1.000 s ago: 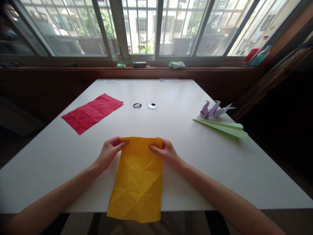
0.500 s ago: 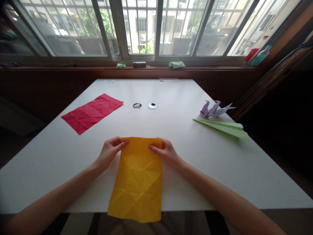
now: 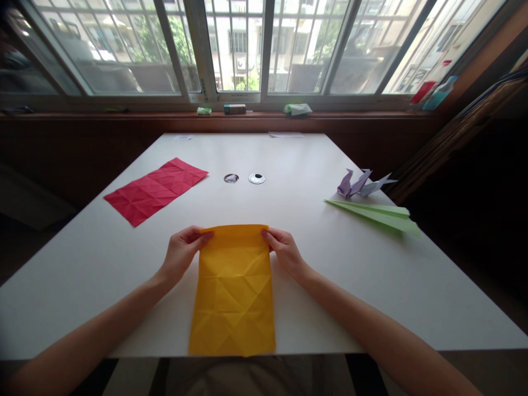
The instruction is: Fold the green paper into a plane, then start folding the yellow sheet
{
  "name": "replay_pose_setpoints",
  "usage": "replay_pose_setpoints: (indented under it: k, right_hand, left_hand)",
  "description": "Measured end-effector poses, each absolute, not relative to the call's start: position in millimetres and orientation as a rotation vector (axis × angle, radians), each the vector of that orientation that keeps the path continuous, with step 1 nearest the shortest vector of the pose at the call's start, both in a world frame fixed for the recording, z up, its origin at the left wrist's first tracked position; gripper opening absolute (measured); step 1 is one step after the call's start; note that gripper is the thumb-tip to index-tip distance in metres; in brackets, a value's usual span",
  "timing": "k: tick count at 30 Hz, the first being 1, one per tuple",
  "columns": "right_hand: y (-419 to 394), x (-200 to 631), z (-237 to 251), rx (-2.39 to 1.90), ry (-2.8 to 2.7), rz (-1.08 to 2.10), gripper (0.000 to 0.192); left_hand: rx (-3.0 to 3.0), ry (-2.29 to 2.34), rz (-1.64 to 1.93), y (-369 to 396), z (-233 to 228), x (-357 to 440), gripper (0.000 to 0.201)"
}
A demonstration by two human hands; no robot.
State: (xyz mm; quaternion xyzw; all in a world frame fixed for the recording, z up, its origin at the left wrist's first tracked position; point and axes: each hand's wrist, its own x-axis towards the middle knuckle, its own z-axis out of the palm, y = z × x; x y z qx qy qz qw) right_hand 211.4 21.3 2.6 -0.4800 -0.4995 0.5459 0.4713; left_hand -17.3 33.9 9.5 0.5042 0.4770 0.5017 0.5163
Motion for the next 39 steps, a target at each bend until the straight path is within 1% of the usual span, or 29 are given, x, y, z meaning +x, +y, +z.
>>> replay_pose_setpoints:
  k: [3, 7, 10, 15, 18, 21, 25, 30, 32, 36, 39]
  right_hand:
    - [21, 213, 1, -1.189, -1.235, 1.301, 0.033]
    - [23, 215, 1, -1.201, -1.233, 1.201, 0.022]
    - [24, 216, 2, -1.213, -1.23, 1.176, 0.019]
    - [24, 217, 3, -1.213, -1.22, 1.179, 0.028]
    - [24, 216, 4, -1.203, -1.22, 1.207, 0.029]
    - [23, 216, 6, -1.171, -1.262, 1.302, 0.024]
    - [22, 214, 4, -1.09, -1.351, 1.446, 0.03]
    - [23, 214, 0, -1.13, -1.367, 1.311, 0.026]
    - [22, 214, 1, -1.139, -1.356, 1.27, 0.025]
    - [19, 214, 4, -1.132, -1.33, 1.223, 0.025]
    - [19, 214, 6, -1.108, -1.289, 1.191, 0.023]
  left_hand:
    - [1.215, 1.15, 1.189, 35, 9, -18, 0.025]
    - [1.225, 1.144, 1.159, 35, 6, -19, 0.025]
    - [1.229, 1.139, 1.139, 35, 4, -19, 0.023]
    - [1.234, 1.131, 1.079, 35, 5, -18, 0.022]
    - [1.226, 1.132, 1.074, 35, 7, -17, 0.024]
    - [1.207, 1.148, 1.118, 36, 8, -18, 0.025]
    - [1.189, 1.174, 1.186, 37, 10, -21, 0.024]
    - [1.186, 1.191, 1.206, 36, 11, -21, 0.026]
    - [1.189, 1.164, 1.175, 35, 13, -20, 0.029]
    - [1.16, 0.991, 1.023, 32, 15, -19, 0.039]
    - [1.164, 0.965, 0.851, 31, 9, -18, 0.032]
